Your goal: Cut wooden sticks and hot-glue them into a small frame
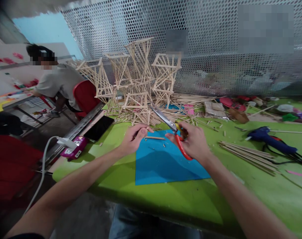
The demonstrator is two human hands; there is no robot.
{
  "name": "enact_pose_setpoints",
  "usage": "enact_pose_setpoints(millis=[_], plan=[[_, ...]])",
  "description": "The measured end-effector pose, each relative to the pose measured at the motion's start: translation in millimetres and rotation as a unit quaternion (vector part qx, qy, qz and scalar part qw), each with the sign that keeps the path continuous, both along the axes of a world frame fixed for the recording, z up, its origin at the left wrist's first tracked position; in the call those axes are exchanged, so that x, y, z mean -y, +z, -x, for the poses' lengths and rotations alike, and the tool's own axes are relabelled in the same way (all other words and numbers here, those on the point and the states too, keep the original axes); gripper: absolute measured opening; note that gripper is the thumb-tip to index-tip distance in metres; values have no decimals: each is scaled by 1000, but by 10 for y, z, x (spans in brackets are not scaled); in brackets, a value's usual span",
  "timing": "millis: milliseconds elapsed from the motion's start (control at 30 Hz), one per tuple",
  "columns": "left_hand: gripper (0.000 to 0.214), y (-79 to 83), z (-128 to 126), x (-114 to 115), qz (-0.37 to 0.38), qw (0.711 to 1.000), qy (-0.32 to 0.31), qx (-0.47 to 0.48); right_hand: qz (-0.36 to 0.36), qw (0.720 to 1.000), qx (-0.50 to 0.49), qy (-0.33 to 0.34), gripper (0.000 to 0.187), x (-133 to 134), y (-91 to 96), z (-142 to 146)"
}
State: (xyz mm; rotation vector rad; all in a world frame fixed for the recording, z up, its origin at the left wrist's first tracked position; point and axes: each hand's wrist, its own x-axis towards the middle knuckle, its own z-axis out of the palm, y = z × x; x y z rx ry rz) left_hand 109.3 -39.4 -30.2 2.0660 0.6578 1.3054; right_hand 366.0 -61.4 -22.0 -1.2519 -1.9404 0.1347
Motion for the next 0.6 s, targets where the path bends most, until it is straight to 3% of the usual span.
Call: enact_pose_setpoints(millis=[233, 600], plan=[[31, -96, 2, -62, -65, 998, -7, 0, -100, 987, 122, 23, 44, -64, -35, -33], [29, -149, -16, -65, -43, 999, -4, -30, -84, 990, 107, 48, 42, -16, -51, 28]])
